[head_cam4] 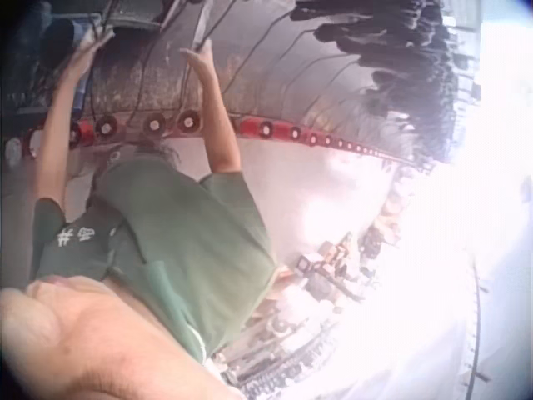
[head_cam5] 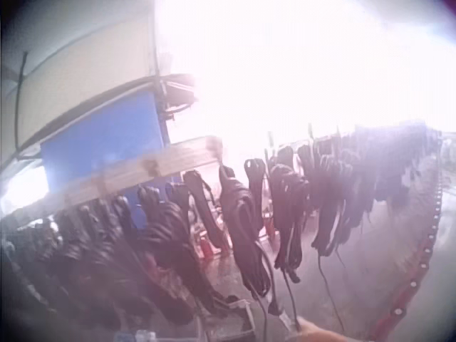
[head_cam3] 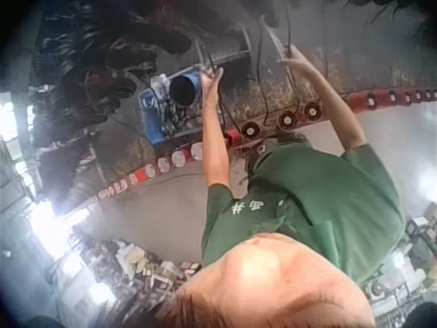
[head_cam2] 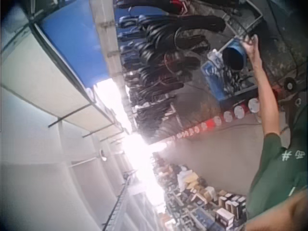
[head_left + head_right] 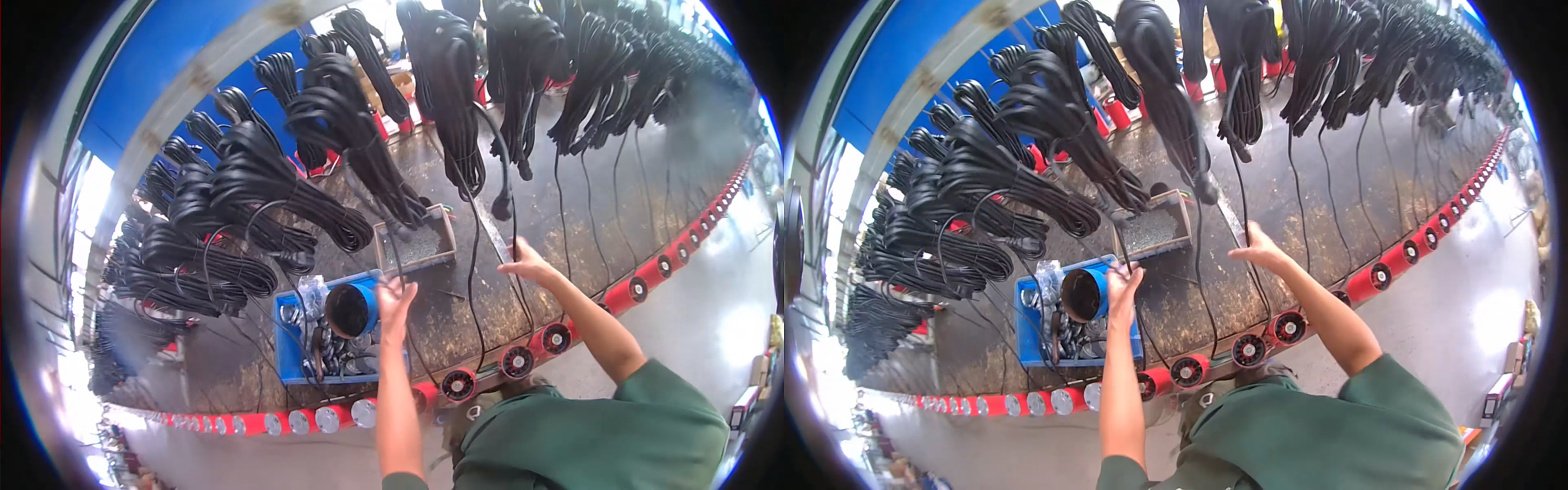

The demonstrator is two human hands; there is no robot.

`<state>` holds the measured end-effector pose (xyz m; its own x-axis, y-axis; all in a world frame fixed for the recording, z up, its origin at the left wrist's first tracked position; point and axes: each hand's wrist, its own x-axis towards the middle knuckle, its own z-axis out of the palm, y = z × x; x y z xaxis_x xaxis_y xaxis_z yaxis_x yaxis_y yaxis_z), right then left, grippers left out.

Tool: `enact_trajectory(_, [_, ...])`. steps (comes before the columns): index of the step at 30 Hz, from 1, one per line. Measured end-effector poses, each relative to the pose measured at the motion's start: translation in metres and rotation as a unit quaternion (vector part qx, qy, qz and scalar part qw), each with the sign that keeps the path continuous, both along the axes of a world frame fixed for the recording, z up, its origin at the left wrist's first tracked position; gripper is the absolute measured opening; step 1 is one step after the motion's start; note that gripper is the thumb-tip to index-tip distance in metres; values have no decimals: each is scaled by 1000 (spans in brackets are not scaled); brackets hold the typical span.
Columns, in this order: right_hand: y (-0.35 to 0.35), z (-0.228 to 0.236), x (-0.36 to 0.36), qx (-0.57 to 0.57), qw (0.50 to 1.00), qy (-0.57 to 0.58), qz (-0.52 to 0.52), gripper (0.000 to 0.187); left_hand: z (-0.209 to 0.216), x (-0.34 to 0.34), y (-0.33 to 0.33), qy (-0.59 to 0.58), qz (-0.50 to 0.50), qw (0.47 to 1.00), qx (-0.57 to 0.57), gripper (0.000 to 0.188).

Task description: The person assembles cylindrical electronic or siren components by hand, placing silver caps onto red cylinders and securing them with pliers and a hammer before placing them in a row on a long workbench.

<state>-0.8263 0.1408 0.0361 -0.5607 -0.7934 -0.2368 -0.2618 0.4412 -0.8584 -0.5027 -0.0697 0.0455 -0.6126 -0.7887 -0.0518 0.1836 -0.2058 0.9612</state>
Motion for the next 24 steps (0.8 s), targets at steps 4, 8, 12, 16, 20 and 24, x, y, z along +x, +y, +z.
enact_trajectory(4, [-32, 14, 71, -103, 933, 135, 317, 49, -3, -36, 67, 5, -173, 975, 141, 69])
enact_trajectory(8, [-91, 10, 100, -90, 953, -129, 260, 18, 27, -10, 124, -120, -211, 959, 150, 41])
enact_trajectory(12, [-194, -106, 57, 18, 747, -661, 75, 22, 43, -19, 156, -129, -118, 972, 160, 31])
enact_trajectory(16, [-257, -142, 60, -102, 775, -619, 83, 18, 50, -20, 171, -122, -35, 979, 157, 28])
enact_trajectory(20, [-227, -117, 138, -28, 891, -450, 50, 26, 60, -12, 184, -149, 17, 976, 158, 26])
enact_trajectory(24, [-147, -22, 259, 76, 744, -658, 92, 52, 72, 7, 189, -157, 12, 977, 146, 26])
